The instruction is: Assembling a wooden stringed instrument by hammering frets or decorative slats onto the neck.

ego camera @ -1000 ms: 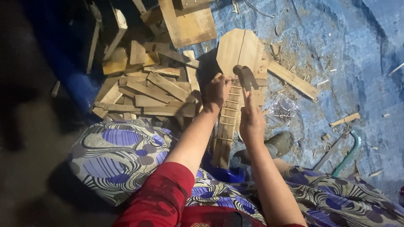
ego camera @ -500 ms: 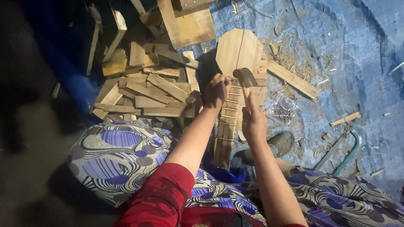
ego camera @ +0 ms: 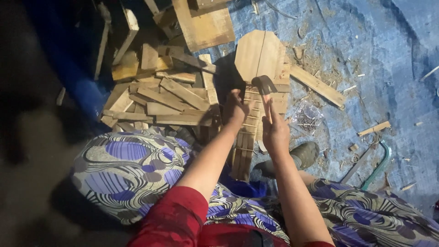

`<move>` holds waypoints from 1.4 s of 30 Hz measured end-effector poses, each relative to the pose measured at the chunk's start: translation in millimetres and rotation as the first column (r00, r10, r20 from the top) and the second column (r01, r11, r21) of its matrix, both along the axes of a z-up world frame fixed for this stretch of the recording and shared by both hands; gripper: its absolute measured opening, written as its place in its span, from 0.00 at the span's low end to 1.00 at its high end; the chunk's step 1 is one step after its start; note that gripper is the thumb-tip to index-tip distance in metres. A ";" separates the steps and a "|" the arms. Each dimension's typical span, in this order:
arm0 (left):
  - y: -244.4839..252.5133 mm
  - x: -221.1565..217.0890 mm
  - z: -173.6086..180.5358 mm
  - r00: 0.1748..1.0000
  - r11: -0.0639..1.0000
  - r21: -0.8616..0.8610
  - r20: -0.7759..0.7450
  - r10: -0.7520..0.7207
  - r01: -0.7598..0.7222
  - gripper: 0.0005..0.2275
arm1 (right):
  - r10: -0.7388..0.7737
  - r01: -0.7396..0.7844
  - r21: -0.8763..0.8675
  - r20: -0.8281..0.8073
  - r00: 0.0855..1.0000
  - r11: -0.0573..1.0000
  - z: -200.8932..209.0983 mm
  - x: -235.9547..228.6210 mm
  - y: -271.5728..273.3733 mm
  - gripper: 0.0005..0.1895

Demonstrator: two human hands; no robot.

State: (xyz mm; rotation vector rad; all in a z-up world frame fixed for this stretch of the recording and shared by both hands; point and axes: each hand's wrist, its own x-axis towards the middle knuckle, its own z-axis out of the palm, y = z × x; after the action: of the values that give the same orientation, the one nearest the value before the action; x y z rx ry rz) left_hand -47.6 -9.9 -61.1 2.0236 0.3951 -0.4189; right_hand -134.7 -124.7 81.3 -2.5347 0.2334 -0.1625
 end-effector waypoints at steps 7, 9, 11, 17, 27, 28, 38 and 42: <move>-7.4 -5.1 59.8 0.898 0.916 0.143 -0.305 -0.319 0.374 0.46 | 0.066 -0.063 -0.057 0.050 0.997 0.996 -10.2 8.1 5.6 0.34; -8.2 -6.4 60.0 0.869 0.880 0.186 -0.340 -0.360 0.438 0.45 | 0.082 -0.078 -0.087 0.054 0.995 0.993 -12.0 7.8 7.2 0.35; -8.3 -6.1 71.6 0.844 0.783 0.331 -0.314 -0.435 0.527 0.47 | 0.085 -0.083 -0.038 0.054 0.995 0.996 -9.4 9.0 8.3 0.34; -34.0 -5.0 -69.4 0.995 0.981 0.184 -0.064 0.078 -0.066 0.24 | 0.075 -0.070 -0.057 0.093 0.993 0.996 -9.0 10.0 3.0 0.34; 12.4 18.5 82.7 0.850 0.806 0.270 -0.152 -0.505 0.527 0.53 | 0.078 -0.088 0.022 0.275 0.958 0.996 69.3 17.2 9.2 0.41; 15.2 18.7 92.9 0.853 0.811 0.266 -0.137 -0.503 0.521 0.52 | 0.073 -0.086 0.026 0.313 0.947 0.996 71.5 17.3 8.3 0.40; 11.6 36.8 79.6 0.800 0.787 0.229 -0.368 -0.474 0.572 0.53 | 0.147 -0.137 -0.122 0.076 0.986 0.983 9.0 22.2 6.2 0.35; 9.1 39.9 106.7 0.728 0.759 0.156 -0.455 -0.513 0.632 0.55 | 0.136 -0.123 -0.182 0.062 0.989 0.976 12.6 14.3 -0.3 0.35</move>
State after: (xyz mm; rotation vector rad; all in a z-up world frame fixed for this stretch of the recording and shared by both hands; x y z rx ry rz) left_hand -7.7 -0.8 45.5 2.3461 0.0337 -1.2381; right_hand -120.4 -125.1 93.9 -2.7051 0.0241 -0.2351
